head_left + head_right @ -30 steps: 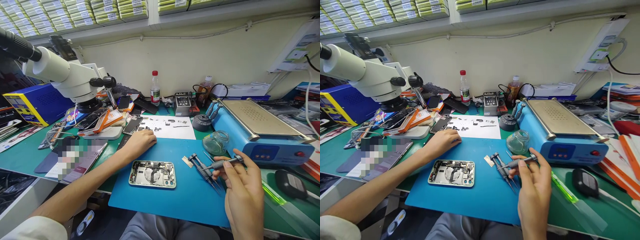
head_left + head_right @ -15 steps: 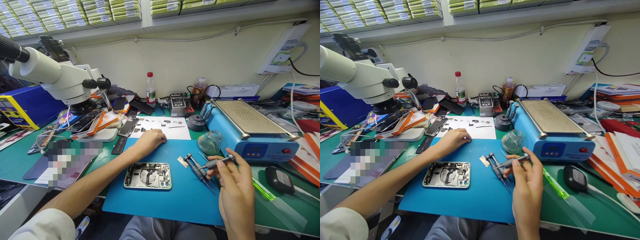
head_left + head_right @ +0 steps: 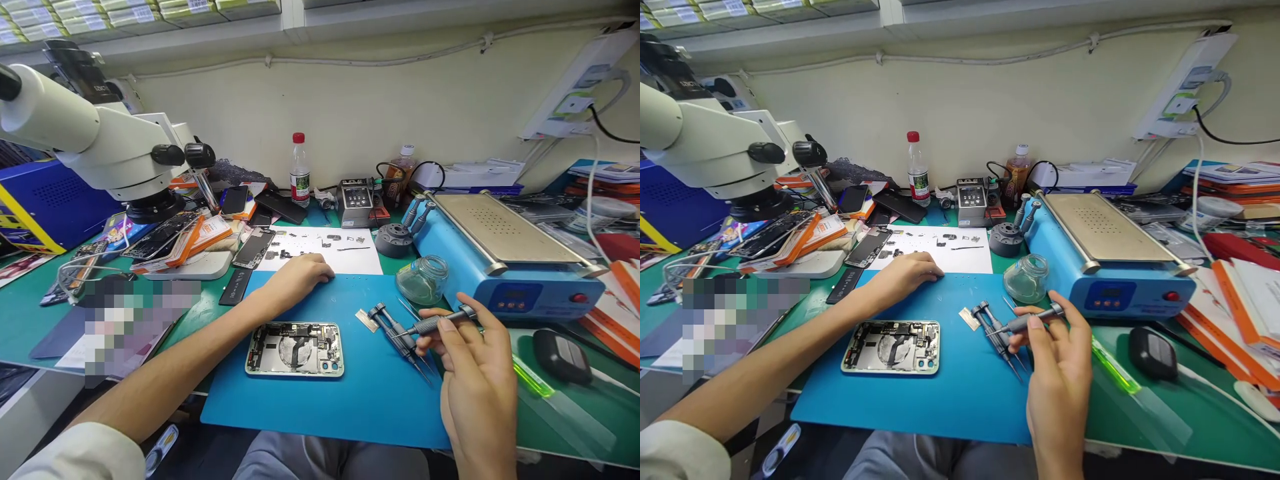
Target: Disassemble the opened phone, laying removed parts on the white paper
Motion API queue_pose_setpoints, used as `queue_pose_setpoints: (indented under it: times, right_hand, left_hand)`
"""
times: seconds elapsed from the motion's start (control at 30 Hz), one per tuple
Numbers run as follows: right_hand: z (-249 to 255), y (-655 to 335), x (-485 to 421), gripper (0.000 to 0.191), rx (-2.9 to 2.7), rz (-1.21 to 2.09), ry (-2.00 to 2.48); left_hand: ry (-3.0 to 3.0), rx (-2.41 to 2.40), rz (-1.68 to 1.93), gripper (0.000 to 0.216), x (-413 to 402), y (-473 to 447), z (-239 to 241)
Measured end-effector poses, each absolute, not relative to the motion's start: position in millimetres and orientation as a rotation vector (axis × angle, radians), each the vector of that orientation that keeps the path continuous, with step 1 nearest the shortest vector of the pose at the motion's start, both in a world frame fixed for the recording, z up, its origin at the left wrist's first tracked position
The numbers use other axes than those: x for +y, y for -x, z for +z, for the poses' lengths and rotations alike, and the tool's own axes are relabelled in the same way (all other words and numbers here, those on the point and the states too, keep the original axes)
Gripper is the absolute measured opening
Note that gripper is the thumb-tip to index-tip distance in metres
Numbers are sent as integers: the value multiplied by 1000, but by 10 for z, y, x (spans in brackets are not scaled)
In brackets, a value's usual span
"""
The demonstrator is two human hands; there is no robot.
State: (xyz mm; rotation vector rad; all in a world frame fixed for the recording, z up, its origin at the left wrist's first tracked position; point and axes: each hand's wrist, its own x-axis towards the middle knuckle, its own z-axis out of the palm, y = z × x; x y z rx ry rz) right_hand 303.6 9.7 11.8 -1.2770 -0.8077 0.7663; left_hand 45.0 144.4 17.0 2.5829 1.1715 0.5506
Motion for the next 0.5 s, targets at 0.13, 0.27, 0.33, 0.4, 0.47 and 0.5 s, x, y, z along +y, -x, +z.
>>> queue_pose_setpoints:
  times: [0.13, 0.27, 0.33, 0.4, 0.47, 0.5]
  right_hand:
    - [104, -3041, 111, 68, -811, 757, 1275]
    - [99, -3033, 117, 67, -799, 757, 1266]
    - [102, -3027, 114, 69, -793, 755, 1259]
    - [108, -3021, 112, 69, -796, 754, 1260]
    - [115, -3018, 112, 70, -801, 757, 1267]
    - [117, -3019, 114, 71, -802, 758, 1268]
  left_hand:
    - [-2558, 1166, 585, 28, 1461, -418, 145]
    - [-2524, 1172, 622, 25, 1475, -394, 156]
    - [-2509, 1183, 635, 23, 1468, -389, 173]
    - [-2497, 1204, 647, 20, 1454, -384, 187]
    - [-2489, 1238, 657, 17, 1438, -379, 201]
    - [-2486, 1257, 663, 15, 1431, -376, 213]
